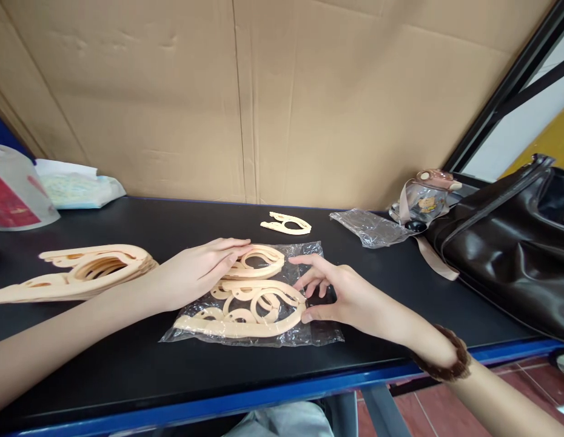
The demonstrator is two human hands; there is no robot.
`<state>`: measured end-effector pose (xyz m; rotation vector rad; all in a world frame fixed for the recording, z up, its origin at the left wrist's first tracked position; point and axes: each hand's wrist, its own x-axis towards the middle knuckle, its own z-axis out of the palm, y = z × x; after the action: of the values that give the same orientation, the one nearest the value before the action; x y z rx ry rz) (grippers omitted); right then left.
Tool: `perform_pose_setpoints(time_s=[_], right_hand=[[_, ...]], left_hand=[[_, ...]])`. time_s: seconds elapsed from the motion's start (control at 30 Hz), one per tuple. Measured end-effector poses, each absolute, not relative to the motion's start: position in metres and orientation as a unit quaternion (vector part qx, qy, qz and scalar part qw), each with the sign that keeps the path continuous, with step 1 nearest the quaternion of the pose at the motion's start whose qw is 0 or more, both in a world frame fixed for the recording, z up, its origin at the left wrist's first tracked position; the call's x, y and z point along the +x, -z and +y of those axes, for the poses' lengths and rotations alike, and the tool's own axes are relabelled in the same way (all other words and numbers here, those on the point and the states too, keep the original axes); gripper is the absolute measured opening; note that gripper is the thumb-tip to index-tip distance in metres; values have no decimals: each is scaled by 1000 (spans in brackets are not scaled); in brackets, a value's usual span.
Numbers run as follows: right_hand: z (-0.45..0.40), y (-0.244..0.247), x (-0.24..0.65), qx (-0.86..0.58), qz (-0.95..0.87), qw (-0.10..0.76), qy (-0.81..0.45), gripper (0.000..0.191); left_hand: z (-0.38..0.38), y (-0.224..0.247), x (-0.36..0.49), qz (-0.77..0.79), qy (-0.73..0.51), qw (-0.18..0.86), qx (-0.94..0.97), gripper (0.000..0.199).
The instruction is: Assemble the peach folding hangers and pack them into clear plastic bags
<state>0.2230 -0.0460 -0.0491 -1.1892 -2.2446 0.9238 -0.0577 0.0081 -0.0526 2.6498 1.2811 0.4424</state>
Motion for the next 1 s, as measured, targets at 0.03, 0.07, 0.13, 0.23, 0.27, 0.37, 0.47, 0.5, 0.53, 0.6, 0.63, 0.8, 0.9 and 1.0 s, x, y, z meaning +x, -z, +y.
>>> perform_pose_setpoints(time_s=[0.03,0.07,0.13,0.23,0.27,0.37,0.47,0.5,0.53,0.6,0.63,0.8,0.9,1.0], right_hand=[[-46,50,220,-434,-811,218,-326,65],[-47,50,217,-436,-813,219,-317,64],[-48,51,211,-434,-818,226,-304,65],[-49,53,204,-421,-821,241,-300,64],[-49,53,203,-418,-821,245,-302,64],[-48,54,199,-421,-814,253,-309,62],[-48,54,197,-421,-809,263,-314,57],[-48,55,197,-422,-808,265,-316,55],[-48,55,198,-423,-806,266,-318,55],[-48,55,200,-419,-805,257,-333,55],[-48,55,201,-415,-806,249,-340,56],[-39,42,218,-432,-829,234,-268,47],[-20,28,228,-463,-827,278,-157,37],[9,18,234,-480,-824,295,-62,29]], left_hand=[[9,53,-58,429,-148,81,887,55],[9,54,-58,430,-147,79,887,55],[9,54,-59,429,-145,76,888,55],[10,54,-60,425,-139,70,892,55],[10,54,-60,424,-137,69,892,55],[10,53,-59,427,-130,68,892,56],[9,53,-58,430,-130,70,891,55],[9,53,-59,431,-131,71,890,55],[9,53,-59,432,-133,72,889,55],[8,53,-59,431,-134,72,890,55],[8,53,-60,430,-135,71,890,55],[8,53,-59,431,-128,59,891,54],[8,54,-59,438,-129,55,888,55],[9,54,-59,436,-133,56,888,56]])
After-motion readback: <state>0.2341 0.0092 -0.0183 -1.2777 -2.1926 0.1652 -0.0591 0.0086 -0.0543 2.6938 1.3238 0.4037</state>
